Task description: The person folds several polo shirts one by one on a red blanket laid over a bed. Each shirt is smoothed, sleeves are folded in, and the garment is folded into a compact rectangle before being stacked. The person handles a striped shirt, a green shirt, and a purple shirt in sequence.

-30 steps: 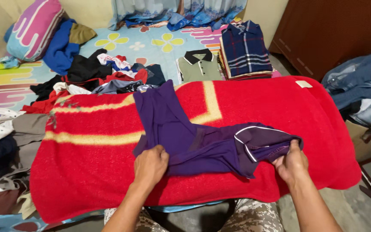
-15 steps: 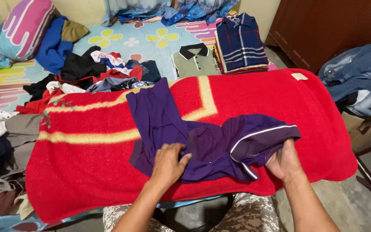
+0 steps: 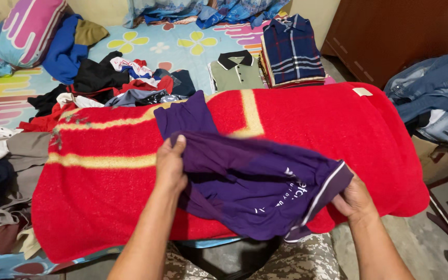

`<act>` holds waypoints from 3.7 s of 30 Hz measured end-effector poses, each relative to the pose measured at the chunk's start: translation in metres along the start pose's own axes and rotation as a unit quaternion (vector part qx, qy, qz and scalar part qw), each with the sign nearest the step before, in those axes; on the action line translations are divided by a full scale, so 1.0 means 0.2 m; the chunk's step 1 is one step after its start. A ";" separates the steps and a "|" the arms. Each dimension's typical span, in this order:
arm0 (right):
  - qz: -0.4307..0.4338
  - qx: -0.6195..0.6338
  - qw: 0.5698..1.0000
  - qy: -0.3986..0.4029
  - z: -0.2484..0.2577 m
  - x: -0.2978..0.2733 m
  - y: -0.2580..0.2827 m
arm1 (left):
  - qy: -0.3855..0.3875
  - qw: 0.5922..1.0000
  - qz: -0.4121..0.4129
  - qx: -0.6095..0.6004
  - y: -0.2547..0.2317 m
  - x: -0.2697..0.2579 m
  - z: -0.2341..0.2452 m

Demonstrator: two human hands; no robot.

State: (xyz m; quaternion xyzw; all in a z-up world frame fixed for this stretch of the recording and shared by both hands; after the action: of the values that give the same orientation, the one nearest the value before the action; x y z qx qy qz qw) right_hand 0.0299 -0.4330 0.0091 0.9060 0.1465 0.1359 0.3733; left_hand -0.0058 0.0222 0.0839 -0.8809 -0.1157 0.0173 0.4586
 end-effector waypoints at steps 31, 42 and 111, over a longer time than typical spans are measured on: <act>-0.038 -0.164 0.971 -0.173 -0.07 0.52 0.03 | -0.094 0.650 -0.053 0.753 -0.11 -0.34 -0.06; 0.168 0.057 0.917 -0.356 0.64 0.22 0.41 | -0.136 0.727 -0.147 0.657 -0.24 -0.11 0.37; 0.005 -0.840 0.497 0.216 -0.89 -0.14 -0.35 | 0.409 0.601 -0.194 0.658 0.08 -0.27 -0.35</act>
State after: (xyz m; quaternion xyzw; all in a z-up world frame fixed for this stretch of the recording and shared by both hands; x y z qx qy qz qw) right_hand -0.0702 -0.2817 0.0776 0.1079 0.0347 0.3882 0.9146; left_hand -0.0461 -0.0555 0.1072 -0.2125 -0.0420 -0.3627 0.9064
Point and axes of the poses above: each hand's wrist, its own x-axis towards the middle knuckle, its own z-axis out of the back of the hand, y = z × x, the point moved 5 cm from there along x, towards the middle knuckle, and after that the axes turned 12 degrees about y, right-handed, at the moved point
